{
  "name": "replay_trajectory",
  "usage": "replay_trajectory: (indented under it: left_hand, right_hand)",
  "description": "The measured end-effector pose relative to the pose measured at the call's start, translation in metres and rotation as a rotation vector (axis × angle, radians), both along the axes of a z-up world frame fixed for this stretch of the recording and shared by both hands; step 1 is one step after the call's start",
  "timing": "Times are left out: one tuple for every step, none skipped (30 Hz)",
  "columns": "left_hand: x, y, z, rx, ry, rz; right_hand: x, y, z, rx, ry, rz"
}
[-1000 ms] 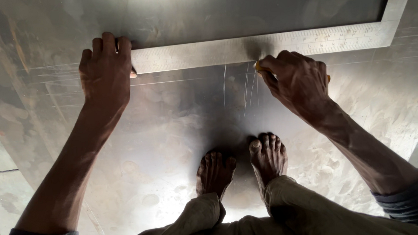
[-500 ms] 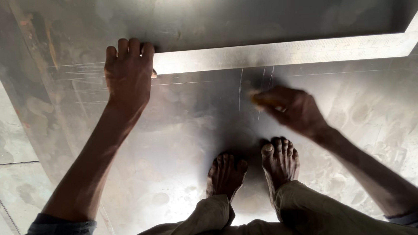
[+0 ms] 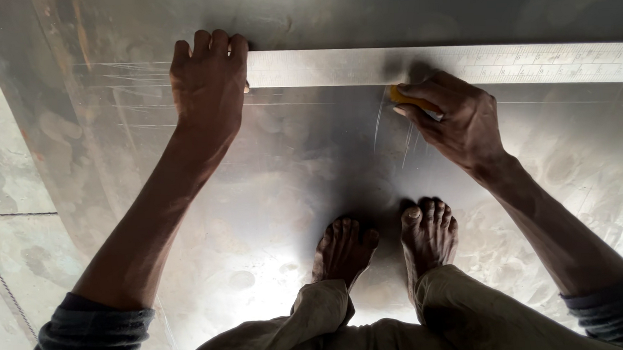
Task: The person uses a large L-square ruler and a yellow marking tool to draw lines on a metal sheet on the floor. They reposition the ruler to mark different areas across the metal surface.
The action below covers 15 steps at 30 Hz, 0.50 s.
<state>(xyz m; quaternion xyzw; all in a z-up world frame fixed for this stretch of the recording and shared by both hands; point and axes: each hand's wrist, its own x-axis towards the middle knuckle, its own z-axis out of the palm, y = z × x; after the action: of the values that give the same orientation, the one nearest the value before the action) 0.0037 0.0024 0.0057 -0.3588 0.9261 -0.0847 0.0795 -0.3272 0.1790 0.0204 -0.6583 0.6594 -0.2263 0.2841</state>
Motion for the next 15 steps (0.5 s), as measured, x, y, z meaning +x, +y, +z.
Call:
replay_trajectory:
  left_hand:
    - [-0.001, -0.0008, 0.0001, 0.001, -0.015, -0.004]
    - [-0.0019, -0.0017, -0.0003, 0.004, -0.015, -0.005]
    - [-0.0013, -0.0015, -0.001, 0.007, -0.018, -0.003]
    - [-0.0002, -0.0015, -0.002, 0.011, -0.021, -0.002]
    - [0.0003, -0.0013, -0.0036, 0.003, -0.017, -0.001]
    - [0.0003, -0.0012, -0.0052, -0.005, -0.013, -0.001]
    - [0.0001, -0.0022, -0.0064, -0.015, -0.008, -0.001]
    - [0.0003, -0.0029, -0.0067, -0.026, -0.022, -0.008]
    - [0.0012, -0.0026, -0.0065, -0.036, -0.038, -0.014]
    - [0.0016, -0.0023, -0.0063, -0.045, -0.053, -0.02]
    - [0.001, -0.0026, -0.0066, -0.036, -0.041, -0.015]
    - [0.0, -0.0034, -0.0071, -0.027, -0.028, -0.009]
    - [-0.0006, -0.0028, -0.0075, -0.015, -0.015, -0.004]
    - [-0.0002, -0.0008, -0.0071, -0.014, -0.021, -0.001]
    - [-0.0004, -0.0011, -0.0066, -0.021, -0.024, 0.002]
  right_hand:
    - [0.0009, -0.0016, -0.0013, -0.034, 0.03, 0.026]
    - [0.0014, -0.003, -0.0026, -0.067, 0.06, 0.052]
    - [0.0023, -0.0038, -0.0042, -0.089, 0.07, 0.059]
    - [0.0032, -0.0043, -0.0059, -0.11, 0.079, 0.065]
    - [0.0042, -0.0035, -0.0069, -0.131, 0.09, 0.07]
    - [0.0051, -0.0025, -0.0075, -0.132, 0.095, 0.068]
    - [0.0055, -0.0032, -0.0079, -0.135, 0.102, 0.066]
    - [0.0058, -0.0041, -0.0079, -0.139, 0.109, 0.064]
    - [0.0071, -0.0045, -0.0075, -0.141, 0.132, 0.063]
    - [0.0084, -0.0047, -0.0069, -0.144, 0.156, 0.061]
    - [0.0087, -0.0042, -0.0058, -0.145, 0.18, 0.059]
    - [0.0078, -0.0048, -0.0053, -0.117, 0.153, 0.056]
    - [0.0063, -0.0054, -0.0049, -0.085, 0.127, 0.052]
    - [0.0055, -0.0049, -0.0045, -0.053, 0.1, 0.048]
    - [0.0052, -0.0044, -0.0041, -0.043, 0.11, 0.043]
